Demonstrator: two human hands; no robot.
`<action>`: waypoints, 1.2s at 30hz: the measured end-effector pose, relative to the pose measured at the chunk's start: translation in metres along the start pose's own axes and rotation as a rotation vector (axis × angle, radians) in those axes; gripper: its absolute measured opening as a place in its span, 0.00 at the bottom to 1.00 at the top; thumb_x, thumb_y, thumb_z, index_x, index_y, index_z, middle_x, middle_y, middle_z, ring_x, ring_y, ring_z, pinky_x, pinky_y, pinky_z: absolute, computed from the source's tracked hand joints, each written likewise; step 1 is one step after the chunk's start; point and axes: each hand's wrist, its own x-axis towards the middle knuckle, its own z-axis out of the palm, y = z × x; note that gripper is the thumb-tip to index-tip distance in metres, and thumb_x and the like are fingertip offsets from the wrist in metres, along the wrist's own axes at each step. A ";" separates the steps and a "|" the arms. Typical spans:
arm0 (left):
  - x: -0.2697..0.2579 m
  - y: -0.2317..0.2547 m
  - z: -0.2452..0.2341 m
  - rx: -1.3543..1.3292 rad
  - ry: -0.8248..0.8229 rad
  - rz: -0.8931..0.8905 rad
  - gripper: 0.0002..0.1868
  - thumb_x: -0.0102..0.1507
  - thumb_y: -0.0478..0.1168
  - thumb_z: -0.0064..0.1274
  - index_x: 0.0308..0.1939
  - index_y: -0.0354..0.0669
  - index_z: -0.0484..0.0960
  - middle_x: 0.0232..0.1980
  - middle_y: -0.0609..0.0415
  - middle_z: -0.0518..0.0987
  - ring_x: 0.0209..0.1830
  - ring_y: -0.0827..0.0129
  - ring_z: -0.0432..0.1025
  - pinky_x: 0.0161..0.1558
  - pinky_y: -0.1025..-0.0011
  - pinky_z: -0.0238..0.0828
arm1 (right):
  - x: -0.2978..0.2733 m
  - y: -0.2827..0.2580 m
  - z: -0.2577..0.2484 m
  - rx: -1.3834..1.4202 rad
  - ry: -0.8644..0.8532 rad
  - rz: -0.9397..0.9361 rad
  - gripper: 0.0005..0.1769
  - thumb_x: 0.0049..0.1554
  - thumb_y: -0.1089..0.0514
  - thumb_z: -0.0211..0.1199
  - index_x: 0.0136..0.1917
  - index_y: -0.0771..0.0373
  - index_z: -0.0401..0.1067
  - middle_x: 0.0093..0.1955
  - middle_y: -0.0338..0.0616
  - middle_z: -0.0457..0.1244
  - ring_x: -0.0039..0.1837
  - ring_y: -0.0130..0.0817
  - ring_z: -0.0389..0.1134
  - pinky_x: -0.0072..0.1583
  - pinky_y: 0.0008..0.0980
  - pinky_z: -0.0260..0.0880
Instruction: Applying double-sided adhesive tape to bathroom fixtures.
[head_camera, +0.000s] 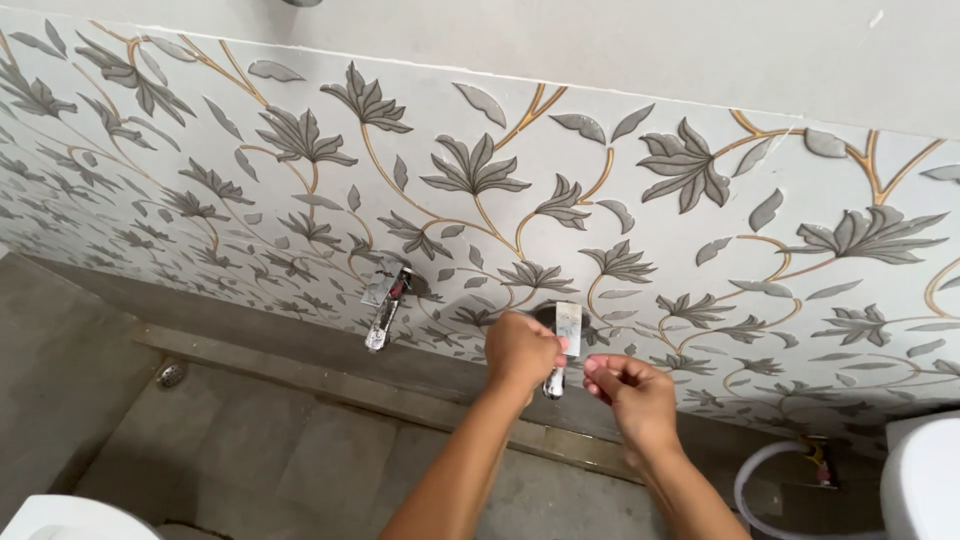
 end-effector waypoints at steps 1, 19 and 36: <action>0.002 -0.001 0.004 -0.001 0.002 -0.004 0.07 0.55 0.35 0.68 0.27 0.34 0.87 0.26 0.46 0.86 0.23 0.68 0.81 0.31 0.70 0.75 | 0.005 0.018 -0.003 -0.002 -0.002 0.003 0.08 0.58 0.68 0.64 0.50 0.74 0.78 0.44 0.50 0.71 0.42 0.32 0.70 0.48 0.30 0.74; -0.002 -0.014 0.032 0.379 0.064 0.240 0.23 0.57 0.51 0.64 0.30 0.28 0.85 0.33 0.34 0.83 0.36 0.44 0.79 0.45 0.56 0.76 | 0.028 0.119 0.052 0.739 -0.310 0.528 0.16 0.63 0.51 0.51 0.58 0.62 0.69 0.51 0.49 0.68 0.51 0.43 0.71 0.53 0.49 0.75; -0.016 -0.077 0.028 -0.094 0.494 0.302 0.28 0.71 0.53 0.36 0.35 0.36 0.85 0.33 0.37 0.82 0.36 0.39 0.76 0.37 0.47 0.69 | 0.081 0.183 0.046 0.934 -0.219 0.668 0.17 0.59 0.52 0.48 0.43 0.67 0.70 0.37 0.48 0.65 0.38 0.37 0.67 0.39 0.31 0.69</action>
